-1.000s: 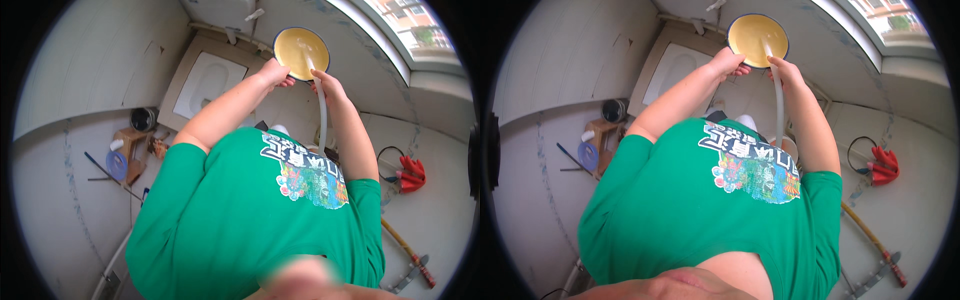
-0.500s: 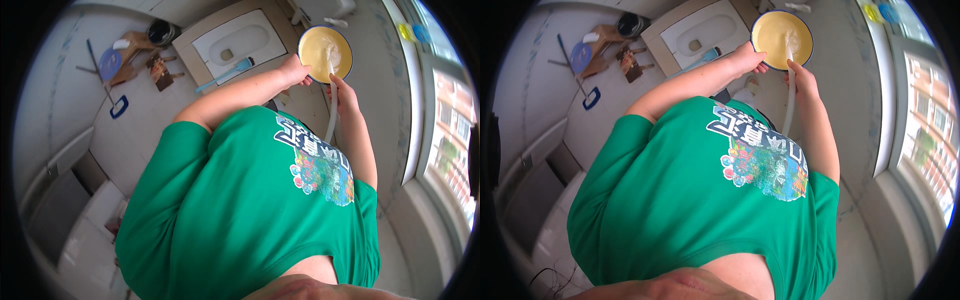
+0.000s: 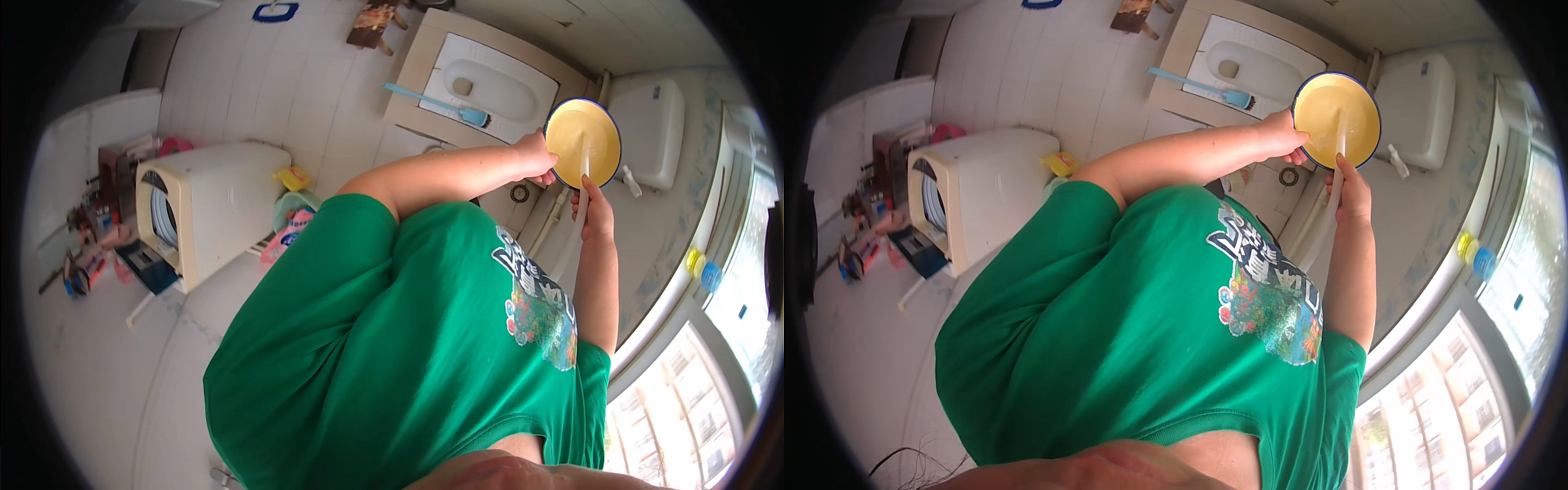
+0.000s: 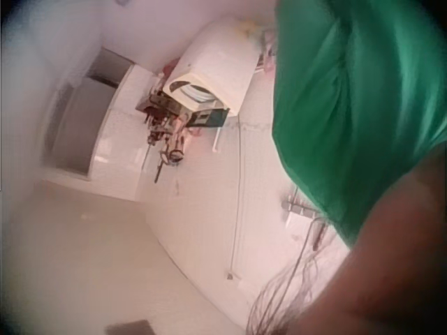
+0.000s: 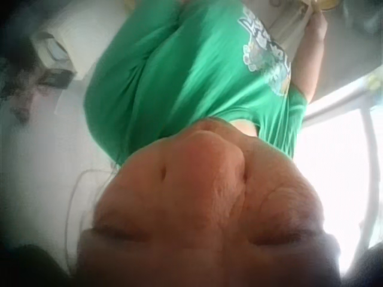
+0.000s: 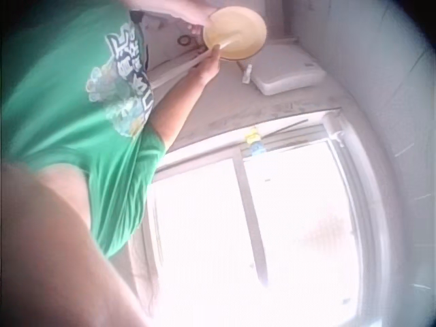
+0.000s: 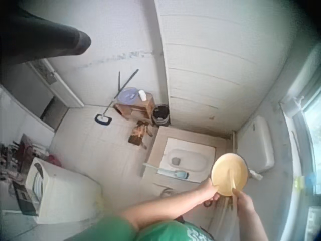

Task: The person works on a toilet in a small bathroom, handling a flexible white hose and connecting it to the toilet tank. They repeatedly adjust and reattach the hose, then lift and reposition the tank lid.

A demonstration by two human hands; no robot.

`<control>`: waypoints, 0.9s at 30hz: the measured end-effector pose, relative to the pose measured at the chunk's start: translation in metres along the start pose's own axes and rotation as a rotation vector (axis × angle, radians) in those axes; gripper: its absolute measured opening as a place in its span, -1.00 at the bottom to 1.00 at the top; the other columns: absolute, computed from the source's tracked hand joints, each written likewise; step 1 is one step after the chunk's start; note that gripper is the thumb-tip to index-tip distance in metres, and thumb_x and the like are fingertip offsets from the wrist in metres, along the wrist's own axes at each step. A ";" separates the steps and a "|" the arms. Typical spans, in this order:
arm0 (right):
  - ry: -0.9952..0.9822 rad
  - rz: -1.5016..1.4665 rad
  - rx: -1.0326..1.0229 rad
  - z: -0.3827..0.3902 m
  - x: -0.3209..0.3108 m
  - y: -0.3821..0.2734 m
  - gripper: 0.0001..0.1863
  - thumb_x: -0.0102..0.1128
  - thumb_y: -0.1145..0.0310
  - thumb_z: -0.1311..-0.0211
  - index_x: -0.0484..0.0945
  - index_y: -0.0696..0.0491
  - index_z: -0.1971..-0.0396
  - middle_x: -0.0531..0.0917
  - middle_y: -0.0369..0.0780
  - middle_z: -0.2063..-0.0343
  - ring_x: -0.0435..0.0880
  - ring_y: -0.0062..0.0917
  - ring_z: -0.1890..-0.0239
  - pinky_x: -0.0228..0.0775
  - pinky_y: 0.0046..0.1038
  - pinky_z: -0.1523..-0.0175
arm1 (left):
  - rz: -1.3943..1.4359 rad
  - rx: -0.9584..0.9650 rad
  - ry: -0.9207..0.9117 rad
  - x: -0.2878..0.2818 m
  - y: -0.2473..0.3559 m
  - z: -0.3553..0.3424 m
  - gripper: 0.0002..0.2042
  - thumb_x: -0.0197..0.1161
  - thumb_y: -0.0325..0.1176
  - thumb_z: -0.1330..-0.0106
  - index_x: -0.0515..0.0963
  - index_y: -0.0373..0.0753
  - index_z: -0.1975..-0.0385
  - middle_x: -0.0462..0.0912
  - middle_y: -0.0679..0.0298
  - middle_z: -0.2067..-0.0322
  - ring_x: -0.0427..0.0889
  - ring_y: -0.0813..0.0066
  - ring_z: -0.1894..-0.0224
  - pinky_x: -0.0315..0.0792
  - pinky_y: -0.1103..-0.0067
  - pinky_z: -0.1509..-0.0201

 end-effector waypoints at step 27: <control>-0.411 0.416 -0.149 0.020 0.116 -0.058 -0.71 0.28 0.22 -0.10 0.56 0.18 0.44 0.59 -0.22 0.55 0.53 -0.56 0.57 0.42 -0.53 0.44 | 0.241 0.113 0.461 -0.067 -0.009 0.108 -0.76 -0.02 -0.28 -0.40 0.42 -0.26 0.08 0.66 0.19 0.35 0.61 0.58 0.40 0.49 0.64 0.32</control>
Point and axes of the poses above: each hand's wrist, its own z-axis away from the middle knuckle, its own x-axis out of the palm, y = z × x, the point moved 9 cm from there along -z, towards the middle knuckle
